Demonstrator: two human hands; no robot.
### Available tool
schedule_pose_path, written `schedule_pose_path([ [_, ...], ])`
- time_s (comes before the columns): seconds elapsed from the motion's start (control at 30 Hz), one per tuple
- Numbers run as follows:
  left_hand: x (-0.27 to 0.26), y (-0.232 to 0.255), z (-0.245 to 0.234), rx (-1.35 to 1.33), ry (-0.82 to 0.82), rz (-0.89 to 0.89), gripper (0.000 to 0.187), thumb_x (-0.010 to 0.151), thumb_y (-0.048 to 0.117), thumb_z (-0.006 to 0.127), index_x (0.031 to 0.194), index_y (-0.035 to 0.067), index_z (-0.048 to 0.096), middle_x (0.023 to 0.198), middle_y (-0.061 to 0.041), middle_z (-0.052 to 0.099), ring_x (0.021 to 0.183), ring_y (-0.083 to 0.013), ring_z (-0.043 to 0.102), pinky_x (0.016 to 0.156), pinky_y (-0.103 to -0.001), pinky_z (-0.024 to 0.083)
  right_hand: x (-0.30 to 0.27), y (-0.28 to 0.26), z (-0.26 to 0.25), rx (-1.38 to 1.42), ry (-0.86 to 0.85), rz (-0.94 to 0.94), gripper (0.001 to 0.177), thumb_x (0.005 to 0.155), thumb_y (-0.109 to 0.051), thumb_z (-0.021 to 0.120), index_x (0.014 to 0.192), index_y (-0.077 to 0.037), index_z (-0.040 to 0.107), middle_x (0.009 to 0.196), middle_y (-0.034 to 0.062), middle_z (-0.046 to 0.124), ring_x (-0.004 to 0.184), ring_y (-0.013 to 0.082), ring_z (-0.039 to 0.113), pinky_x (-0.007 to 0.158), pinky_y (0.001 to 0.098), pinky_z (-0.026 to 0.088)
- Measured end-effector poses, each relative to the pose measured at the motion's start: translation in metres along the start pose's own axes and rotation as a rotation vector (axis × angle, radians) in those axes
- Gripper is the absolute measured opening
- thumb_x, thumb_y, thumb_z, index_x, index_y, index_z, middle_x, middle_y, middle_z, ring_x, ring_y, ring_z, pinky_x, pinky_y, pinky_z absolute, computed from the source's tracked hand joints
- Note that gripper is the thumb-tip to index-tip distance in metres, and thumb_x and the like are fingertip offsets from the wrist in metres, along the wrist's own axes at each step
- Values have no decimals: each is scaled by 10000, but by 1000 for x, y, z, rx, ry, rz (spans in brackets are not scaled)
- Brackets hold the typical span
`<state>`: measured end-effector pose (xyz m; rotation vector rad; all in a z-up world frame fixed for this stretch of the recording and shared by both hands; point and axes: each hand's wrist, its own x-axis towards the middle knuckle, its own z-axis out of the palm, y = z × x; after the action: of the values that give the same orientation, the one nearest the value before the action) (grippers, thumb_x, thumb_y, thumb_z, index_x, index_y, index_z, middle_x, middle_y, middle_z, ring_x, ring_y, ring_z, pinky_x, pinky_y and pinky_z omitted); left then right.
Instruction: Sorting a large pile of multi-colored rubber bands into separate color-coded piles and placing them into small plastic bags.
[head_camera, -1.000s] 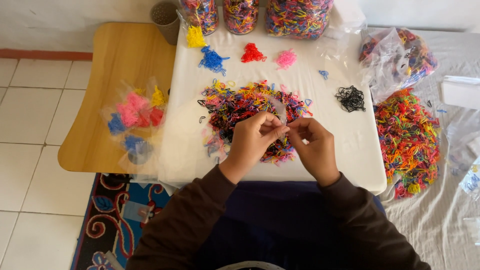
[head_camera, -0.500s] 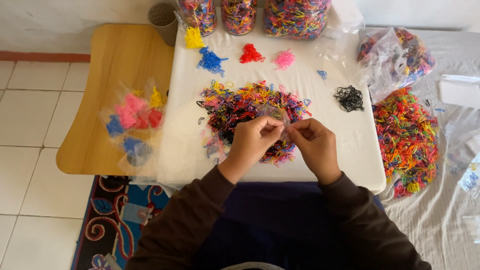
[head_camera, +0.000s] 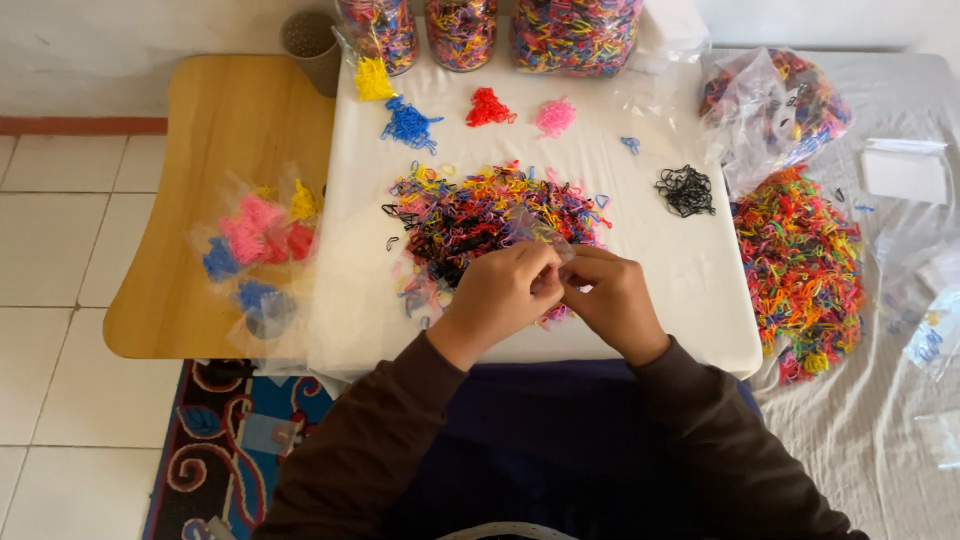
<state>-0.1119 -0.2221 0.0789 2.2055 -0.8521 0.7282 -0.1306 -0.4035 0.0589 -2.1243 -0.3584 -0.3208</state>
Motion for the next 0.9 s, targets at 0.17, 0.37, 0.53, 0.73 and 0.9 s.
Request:
schedule_pose_path([
  [0.17,13,5,-18,-105,-82,141,665,780,478,802,1297,121,583,1171,-115,642,1161,-308,642,1014,-461,493,0,-3,-10,226,-95,182,171,750,-59,890,867,1,781,850,194,755,711,255,733,602,353,586],
  [0.37,-3,-13,7,24,-164,129,766,739,450,858,1353,103,558,1095,-96,671,1080,-271,676,980,-422,522,10,-35,-20,144,-160,184,173,802,-58,826,975,-73,822,975,145,783,795,217,716,630,349,585],
  [0.53,2,-7,-2,54,-217,105,577,870,470,776,1280,105,598,1050,-67,662,1022,-252,685,873,-370,532,11,-31,-24,43,-121,73,302,836,98,608,986,-66,812,1021,135,763,847,287,737,687,367,596],
  [0.73,-4,-22,9,82,-196,24,597,764,381,825,1268,151,602,1011,-64,642,958,-284,668,789,-429,530,26,20,-49,278,-239,-23,333,821,82,618,1073,-52,789,1205,254,694,1021,385,697,875,503,546],
  [0.9,-1,-27,-4,-62,-183,-99,460,845,314,796,1244,160,626,991,-28,673,944,-265,689,819,-400,537,56,163,-100,-419,224,93,436,915,-218,837,1312,-95,705,1263,132,667,1181,330,636,957,433,519],
])
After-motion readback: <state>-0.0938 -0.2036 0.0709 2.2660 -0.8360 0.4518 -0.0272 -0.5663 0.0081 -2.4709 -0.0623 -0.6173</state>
